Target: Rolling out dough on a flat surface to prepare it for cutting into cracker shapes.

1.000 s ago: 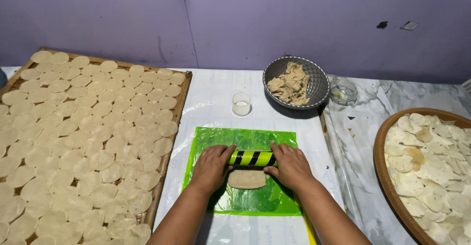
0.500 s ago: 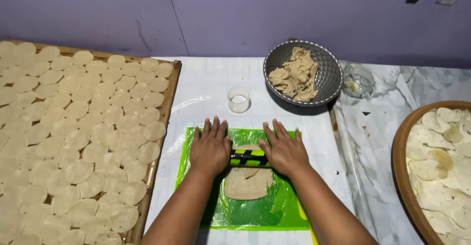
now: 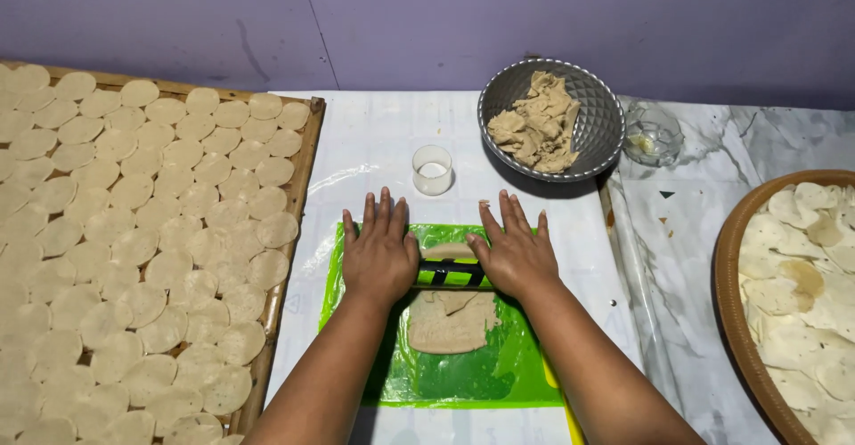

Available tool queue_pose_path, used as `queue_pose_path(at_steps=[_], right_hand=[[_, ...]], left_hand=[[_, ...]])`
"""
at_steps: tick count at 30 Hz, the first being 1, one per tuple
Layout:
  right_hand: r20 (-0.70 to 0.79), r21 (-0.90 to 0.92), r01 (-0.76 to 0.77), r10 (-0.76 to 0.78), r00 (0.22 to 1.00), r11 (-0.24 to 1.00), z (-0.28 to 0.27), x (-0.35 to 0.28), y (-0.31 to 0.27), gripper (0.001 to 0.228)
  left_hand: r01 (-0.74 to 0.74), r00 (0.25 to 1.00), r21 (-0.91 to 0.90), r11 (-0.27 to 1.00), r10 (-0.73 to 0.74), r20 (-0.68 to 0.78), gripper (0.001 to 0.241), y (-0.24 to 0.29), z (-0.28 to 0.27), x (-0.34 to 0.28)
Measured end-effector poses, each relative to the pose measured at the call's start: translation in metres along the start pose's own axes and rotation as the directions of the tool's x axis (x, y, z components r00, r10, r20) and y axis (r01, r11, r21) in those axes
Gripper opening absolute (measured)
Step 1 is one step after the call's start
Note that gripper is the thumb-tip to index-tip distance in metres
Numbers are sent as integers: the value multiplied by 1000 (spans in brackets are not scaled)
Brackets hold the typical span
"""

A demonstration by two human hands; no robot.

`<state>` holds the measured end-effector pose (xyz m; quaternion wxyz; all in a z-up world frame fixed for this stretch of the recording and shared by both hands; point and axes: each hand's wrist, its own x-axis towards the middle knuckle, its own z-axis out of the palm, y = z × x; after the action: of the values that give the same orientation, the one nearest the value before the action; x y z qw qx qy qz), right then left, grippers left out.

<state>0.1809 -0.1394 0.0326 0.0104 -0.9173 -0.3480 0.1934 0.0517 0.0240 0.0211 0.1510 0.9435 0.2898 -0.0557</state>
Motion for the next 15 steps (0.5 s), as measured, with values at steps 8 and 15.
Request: queue_pose_path(at_steps=[8,15], right_hand=[[-132,-50,73,-79,988,996,35,-64,-1,71],[-44,-61,145,-148,988,988,49,-73,11,76]], left_hand=[[-88,987,9,996,88,-133,58,-11,35,-67],[-114,983,-30,993,108,-150,56,-18,46,-91]])
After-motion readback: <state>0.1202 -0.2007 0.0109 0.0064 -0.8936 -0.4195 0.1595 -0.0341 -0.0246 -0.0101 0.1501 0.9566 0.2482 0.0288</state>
